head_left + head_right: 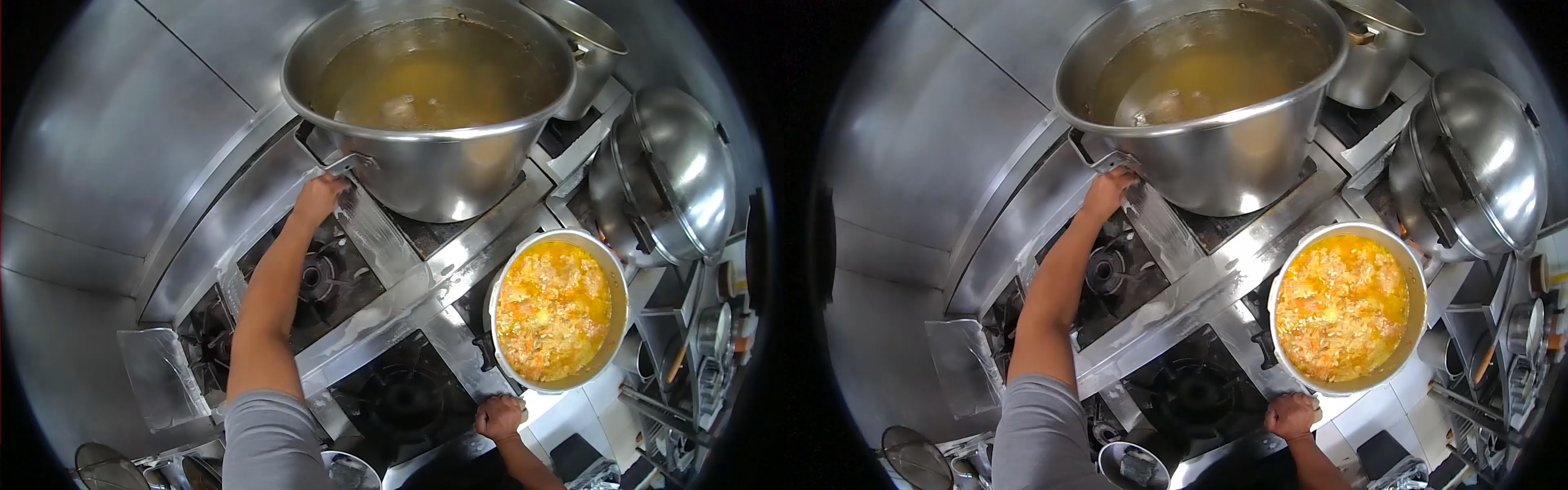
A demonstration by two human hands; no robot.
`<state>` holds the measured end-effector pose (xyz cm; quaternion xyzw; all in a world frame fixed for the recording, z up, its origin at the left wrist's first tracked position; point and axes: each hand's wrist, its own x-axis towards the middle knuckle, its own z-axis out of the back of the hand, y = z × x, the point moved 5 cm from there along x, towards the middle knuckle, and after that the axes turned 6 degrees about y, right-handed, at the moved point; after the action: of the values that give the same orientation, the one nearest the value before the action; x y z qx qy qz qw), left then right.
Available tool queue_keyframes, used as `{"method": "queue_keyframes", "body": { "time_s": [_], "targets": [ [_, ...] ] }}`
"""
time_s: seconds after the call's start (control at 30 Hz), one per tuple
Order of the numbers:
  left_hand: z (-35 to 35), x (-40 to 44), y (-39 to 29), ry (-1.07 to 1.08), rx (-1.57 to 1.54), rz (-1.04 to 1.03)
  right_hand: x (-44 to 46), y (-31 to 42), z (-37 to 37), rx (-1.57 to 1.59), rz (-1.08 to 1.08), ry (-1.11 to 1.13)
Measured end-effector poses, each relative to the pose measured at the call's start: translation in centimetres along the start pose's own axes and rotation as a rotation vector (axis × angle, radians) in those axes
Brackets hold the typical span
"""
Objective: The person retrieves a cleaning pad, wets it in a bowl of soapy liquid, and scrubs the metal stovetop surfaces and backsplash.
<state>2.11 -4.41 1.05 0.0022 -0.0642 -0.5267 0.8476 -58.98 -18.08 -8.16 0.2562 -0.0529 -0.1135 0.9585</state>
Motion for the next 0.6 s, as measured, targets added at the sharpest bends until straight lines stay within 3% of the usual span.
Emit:
{"method": "queue_keyframes", "body": {
  "time_s": [0.1,0.2,0.4,0.5,0.6],
  "targets": [
    [-1.4,2.0,-0.8,-0.150,-0.122,0.032,0.6,-2.0,1.4,-0.063,0.048,-0.053],
    [-1.0,1.9,-3.1,-0.144,-0.148,-0.145,-0.3,-2.1,1.6,-0.075,0.016,-0.033],
    [-1.3,2.0,-1.0,-0.192,-0.075,-0.043,0.0,-1.5,1.3,-0.073,0.015,0.012],
    [-0.5,1.8,-2.2,-0.209,-0.128,-0.193,-0.2,-1.5,0.6,-0.054,0.002,0.014],
    [-2.6,1.9,0.9,-0.114,-0.116,-0.032,-0.2,-1.2,0.2,-0.062,0.026,-0.016]
  ]
}}
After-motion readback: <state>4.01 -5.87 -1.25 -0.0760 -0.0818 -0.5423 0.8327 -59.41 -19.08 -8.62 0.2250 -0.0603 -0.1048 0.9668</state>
